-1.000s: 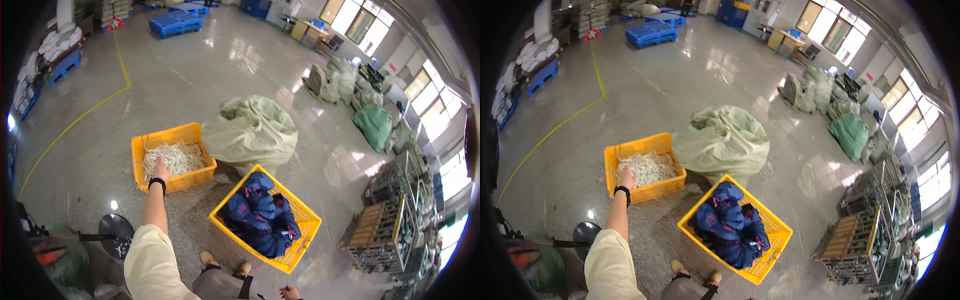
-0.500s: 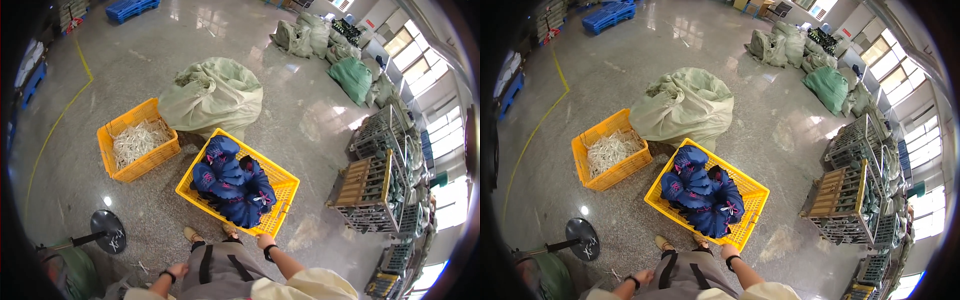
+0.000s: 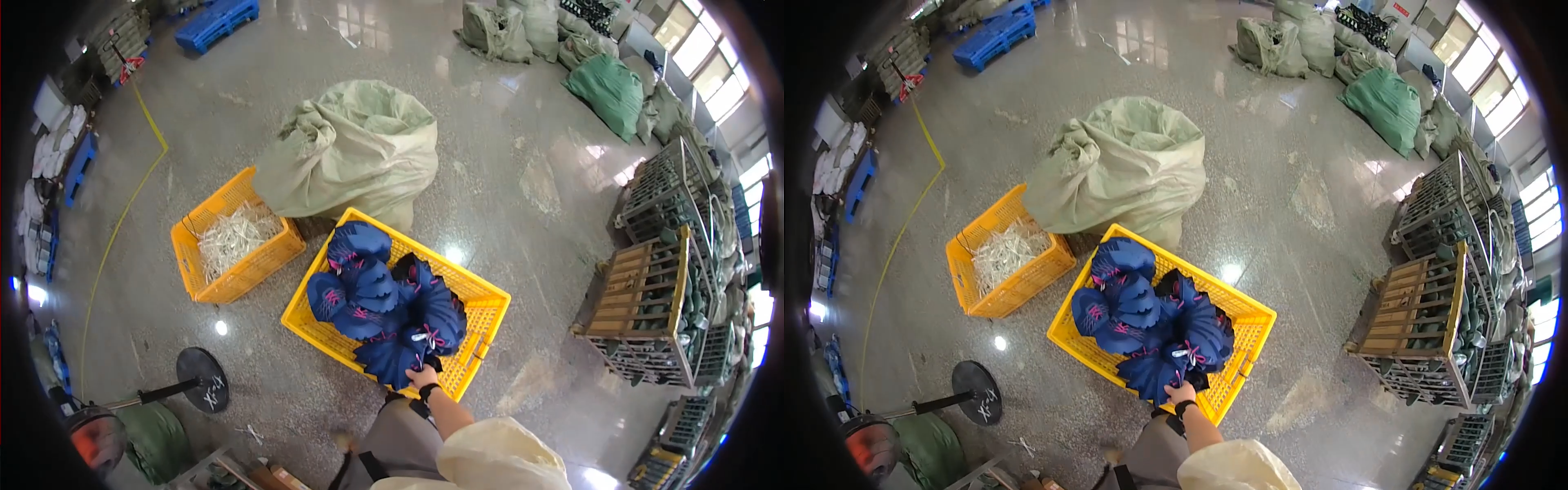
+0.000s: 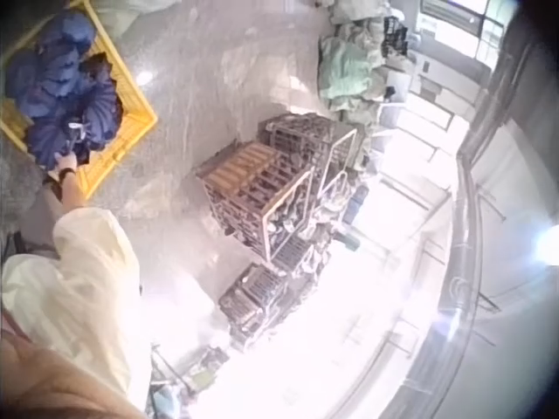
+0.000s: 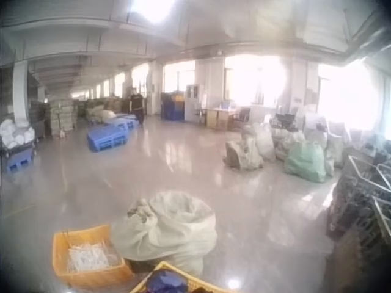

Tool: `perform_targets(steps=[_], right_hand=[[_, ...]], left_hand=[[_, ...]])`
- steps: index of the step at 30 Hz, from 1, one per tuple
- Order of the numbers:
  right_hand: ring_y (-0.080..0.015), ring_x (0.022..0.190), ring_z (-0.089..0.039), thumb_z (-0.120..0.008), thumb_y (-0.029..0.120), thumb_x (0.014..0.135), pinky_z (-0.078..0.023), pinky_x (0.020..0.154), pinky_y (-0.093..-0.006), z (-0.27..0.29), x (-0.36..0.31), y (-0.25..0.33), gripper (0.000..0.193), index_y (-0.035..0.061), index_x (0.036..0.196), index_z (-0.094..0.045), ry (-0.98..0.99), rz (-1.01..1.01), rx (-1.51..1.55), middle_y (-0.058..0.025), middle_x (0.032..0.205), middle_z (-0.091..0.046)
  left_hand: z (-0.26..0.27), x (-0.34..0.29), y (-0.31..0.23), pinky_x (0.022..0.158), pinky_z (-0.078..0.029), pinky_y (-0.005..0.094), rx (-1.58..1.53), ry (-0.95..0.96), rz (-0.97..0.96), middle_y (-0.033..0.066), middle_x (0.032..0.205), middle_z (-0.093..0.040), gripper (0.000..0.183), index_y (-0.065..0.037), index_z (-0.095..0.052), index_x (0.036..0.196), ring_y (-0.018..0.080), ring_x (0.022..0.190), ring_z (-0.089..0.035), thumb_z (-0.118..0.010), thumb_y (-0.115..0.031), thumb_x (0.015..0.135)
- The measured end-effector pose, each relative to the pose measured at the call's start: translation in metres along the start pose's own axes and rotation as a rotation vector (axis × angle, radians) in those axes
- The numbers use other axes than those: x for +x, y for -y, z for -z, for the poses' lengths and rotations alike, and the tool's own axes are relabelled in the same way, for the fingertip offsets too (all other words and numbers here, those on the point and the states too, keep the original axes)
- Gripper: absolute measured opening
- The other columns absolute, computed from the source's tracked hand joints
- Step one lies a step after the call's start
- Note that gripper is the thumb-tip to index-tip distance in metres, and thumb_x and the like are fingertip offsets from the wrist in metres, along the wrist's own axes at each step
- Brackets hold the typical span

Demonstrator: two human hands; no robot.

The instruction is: Picking up shoe uppers from large storage bags and bundling them together using a plastic tie.

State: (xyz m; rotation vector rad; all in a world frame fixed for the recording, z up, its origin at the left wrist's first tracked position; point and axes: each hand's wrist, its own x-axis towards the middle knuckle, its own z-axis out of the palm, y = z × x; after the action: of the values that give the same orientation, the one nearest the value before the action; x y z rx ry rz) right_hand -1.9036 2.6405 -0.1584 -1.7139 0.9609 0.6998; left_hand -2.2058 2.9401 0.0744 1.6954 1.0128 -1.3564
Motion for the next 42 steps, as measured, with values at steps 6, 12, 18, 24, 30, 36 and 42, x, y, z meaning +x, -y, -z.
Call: perform_targets(steps=[6,12,18,24,30,36,42], right_hand=[[-0.0134,0.038,-0.040,-0.075,0.020,0.065,-0.030,0.036,-0.0303,0.042,-0.023,0.077,0.026,0.0040,0.064,-0.054,0.263,-0.069,0.075,-0.0031,0.050,-0.047],[-0.0109,0.035,-0.039,-0.069,0.006,0.070,-0.028,0.032,-0.0245,0.123,-0.142,0.164,0.015,0.0081,0.067,-0.055,0.416,0.176,0.297,0.0001,0.050,-0.047],[-0.0057,0.038,-0.034,-0.066,0.007,0.074,-0.022,0.033,-0.0208,0.095,-0.330,0.209,0.018,0.0088,0.071,-0.049,0.566,0.498,-0.045,0.0037,0.053,-0.041],[-0.0096,0.037,-0.039,-0.068,0.010,0.073,-0.026,0.034,-0.0236,-0.007,-0.466,0.101,0.021,0.0106,0.063,-0.049,0.960,0.650,-0.576,0.0014,0.047,-0.043],[-0.0106,0.035,-0.034,-0.059,0.022,0.081,-0.026,0.034,-0.0233,-0.091,-0.538,0.025,0.021,0.0136,0.067,-0.045,1.477,0.183,-0.672,0.0039,0.048,-0.037],[-0.0049,0.034,-0.034,-0.059,0.016,0.080,-0.026,0.034,-0.0200,-0.142,-0.754,-0.059,0.011,0.0079,0.079,-0.051,2.152,0.361,-0.193,0.0037,0.049,-0.042],[-0.0066,0.042,-0.042,-0.065,0.007,0.072,-0.035,0.038,-0.0193,-0.163,-0.839,-0.206,0.023,0.0083,0.087,-0.047,2.299,0.511,-0.433,-0.0001,0.063,-0.049]], left_hand=[[0.012,-0.009,-0.108,0.077,-0.043,0.0312,-0.262,-0.308,-0.758,0.0117,0.099,-0.059,0.027,-0.001,-0.054,0.105,0.0208,0.088,-0.056,-0.050,-0.021,0.087],[-0.019,0.016,-0.012,0.069,-0.045,0.0335,-0.391,-0.683,-0.846,0.0117,0.095,-0.061,0.027,-0.004,-0.056,0.104,0.0219,0.080,-0.057,-0.052,-0.023,0.086],[-0.129,0.069,0.176,0.074,-0.044,0.0453,-0.301,-0.688,-0.186,0.0171,0.105,-0.058,0.052,-0.006,-0.051,0.114,0.0361,0.088,-0.057,-0.042,-0.047,0.084],[-0.283,0.106,0.285,0.081,-0.043,0.0443,-0.488,-0.651,0.024,0.0192,0.103,-0.057,0.044,-0.005,-0.051,0.111,0.0338,0.102,-0.050,-0.044,-0.040,0.084],[-0.429,0.104,0.290,0.080,-0.045,0.0387,-1.177,-0.848,0.280,0.0132,0.095,-0.062,0.033,-0.013,-0.063,0.097,0.0321,0.093,-0.057,-0.042,-0.030,0.076],[-0.552,0.004,0.261,0.081,-0.046,0.0374,-1.567,-0.790,0.699,0.0115,0.095,-0.063,0.030,-0.017,-0.064,0.094,0.0296,0.093,-0.058,-0.044,-0.027,0.075],[-0.622,0.060,0.207,0.079,-0.047,0.0376,-1.854,-1.049,0.985,0.0134,0.089,-0.063,0.028,-0.012,-0.066,0.090,0.0302,0.089,-0.059,-0.046,-0.026,0.075]])
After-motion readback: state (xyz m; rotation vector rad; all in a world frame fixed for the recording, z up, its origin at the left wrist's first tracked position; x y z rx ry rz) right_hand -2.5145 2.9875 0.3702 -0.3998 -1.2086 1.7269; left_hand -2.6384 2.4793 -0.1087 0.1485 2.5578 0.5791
